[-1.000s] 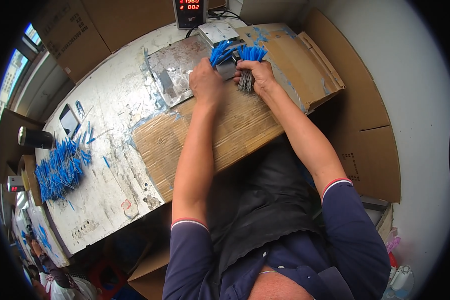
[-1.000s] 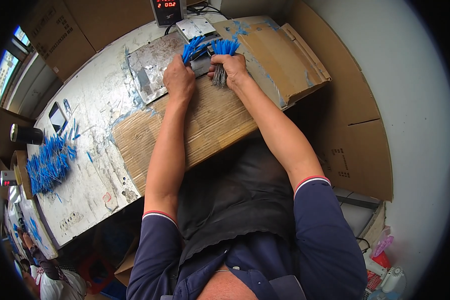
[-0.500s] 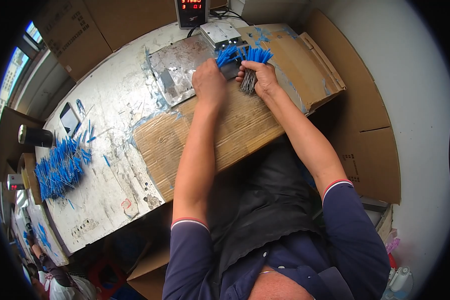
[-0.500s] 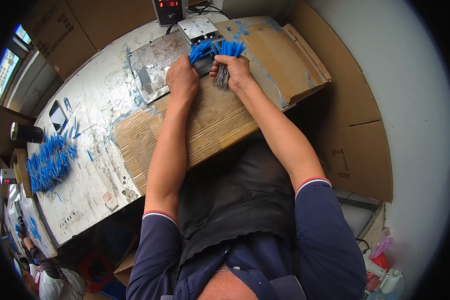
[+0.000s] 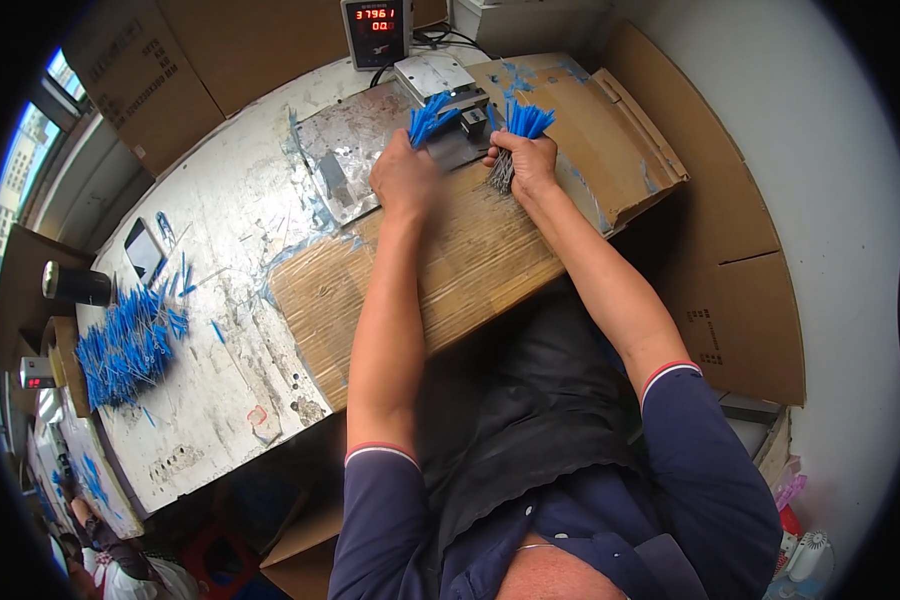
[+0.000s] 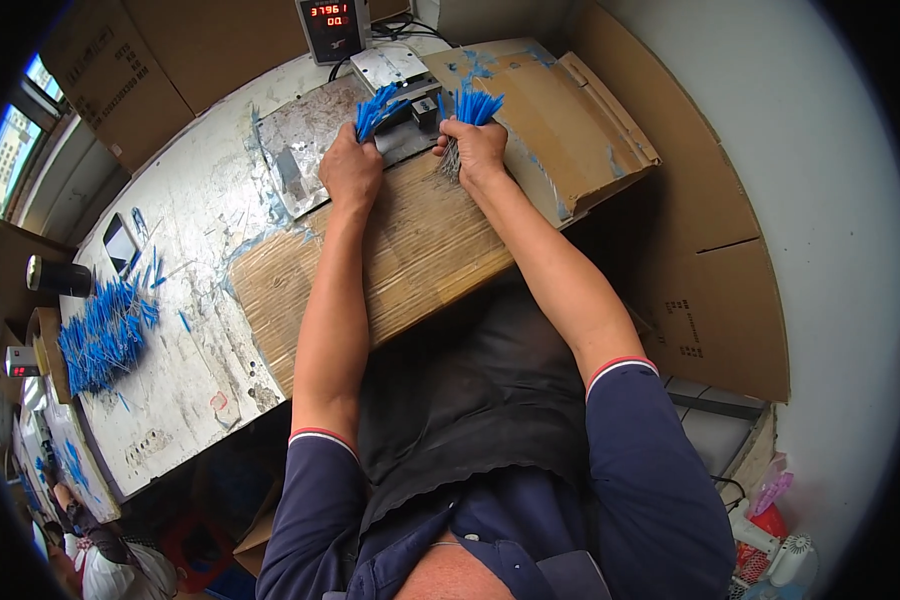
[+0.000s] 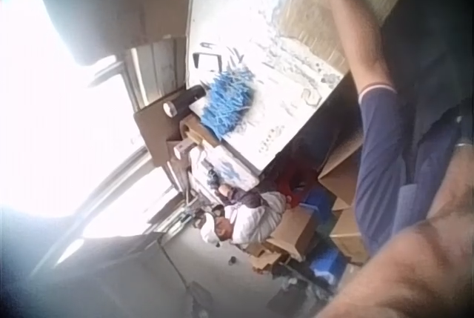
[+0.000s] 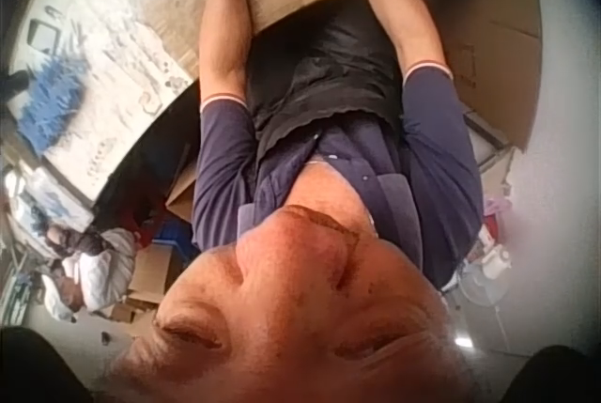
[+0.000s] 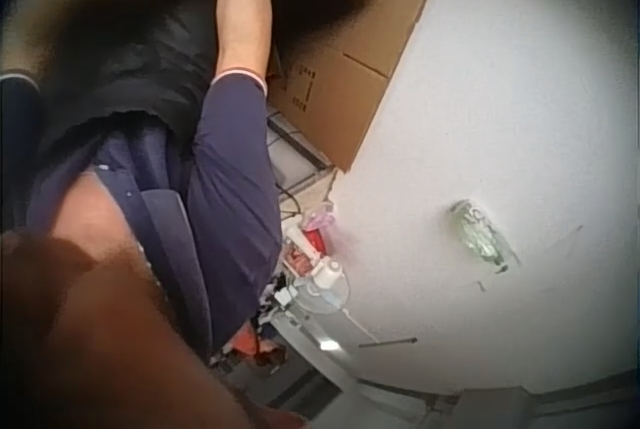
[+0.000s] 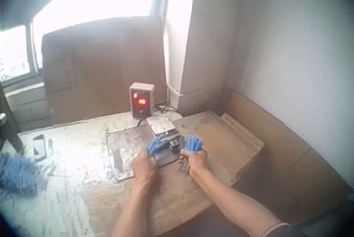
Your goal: Assembling bundles of blue brush bristles into a mechanical assembly fixture.
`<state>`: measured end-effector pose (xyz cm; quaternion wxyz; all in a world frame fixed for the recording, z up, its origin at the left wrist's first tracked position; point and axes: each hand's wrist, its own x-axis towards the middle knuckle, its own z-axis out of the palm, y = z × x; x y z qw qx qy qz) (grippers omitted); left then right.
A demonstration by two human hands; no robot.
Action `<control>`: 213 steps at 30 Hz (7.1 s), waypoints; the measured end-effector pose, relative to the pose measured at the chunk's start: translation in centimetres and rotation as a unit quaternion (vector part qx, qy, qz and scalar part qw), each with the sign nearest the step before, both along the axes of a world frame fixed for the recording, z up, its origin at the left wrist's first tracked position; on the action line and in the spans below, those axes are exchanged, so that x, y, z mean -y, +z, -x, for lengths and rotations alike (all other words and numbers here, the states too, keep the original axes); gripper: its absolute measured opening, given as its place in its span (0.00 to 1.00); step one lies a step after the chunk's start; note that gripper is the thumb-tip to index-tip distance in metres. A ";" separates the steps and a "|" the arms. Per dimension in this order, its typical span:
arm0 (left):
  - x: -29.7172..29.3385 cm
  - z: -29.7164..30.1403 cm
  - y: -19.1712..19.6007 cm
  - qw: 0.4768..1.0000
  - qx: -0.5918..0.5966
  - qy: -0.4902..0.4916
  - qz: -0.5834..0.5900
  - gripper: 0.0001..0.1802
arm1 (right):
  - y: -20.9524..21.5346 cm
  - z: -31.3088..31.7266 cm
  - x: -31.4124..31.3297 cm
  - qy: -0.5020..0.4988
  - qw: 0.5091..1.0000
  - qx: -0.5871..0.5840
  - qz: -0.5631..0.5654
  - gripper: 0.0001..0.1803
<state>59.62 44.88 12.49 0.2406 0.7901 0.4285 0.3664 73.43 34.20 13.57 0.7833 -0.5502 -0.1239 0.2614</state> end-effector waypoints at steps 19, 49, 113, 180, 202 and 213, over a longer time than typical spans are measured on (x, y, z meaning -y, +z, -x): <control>-1.6 0.8 -1.0 0.986 -0.020 -0.154 0.069 0.12 | -1.3 0.3 -1.3 0.013 0.989 -0.011 -0.144 0.08; 3.0 3.0 0.8 0.995 -0.076 -0.057 0.001 0.14 | -1.6 -0.1 -2.2 -0.027 0.991 -0.016 -0.133 0.05; 0.9 1.0 0.4 0.997 -0.053 -0.047 -0.027 0.08 | -1.1 0.8 -1.5 -0.021 0.991 0.027 -0.130 0.05; 0.3 -0.7 -2.3 0.993 0.103 -0.044 -0.039 0.08 | 0.9 1.1 -1.4 0.068 0.994 -0.074 0.046 0.04; 0.6 -0.4 -1.9 0.988 0.039 -0.073 -0.130 0.08 | 1.0 1.2 -0.7 0.072 0.992 -0.038 0.101 0.06; -0.2 -0.1 -1.8 0.989 0.115 0.064 -0.067 0.05 | 1.3 1.2 -2.8 0.017 0.985 0.015 0.170 0.04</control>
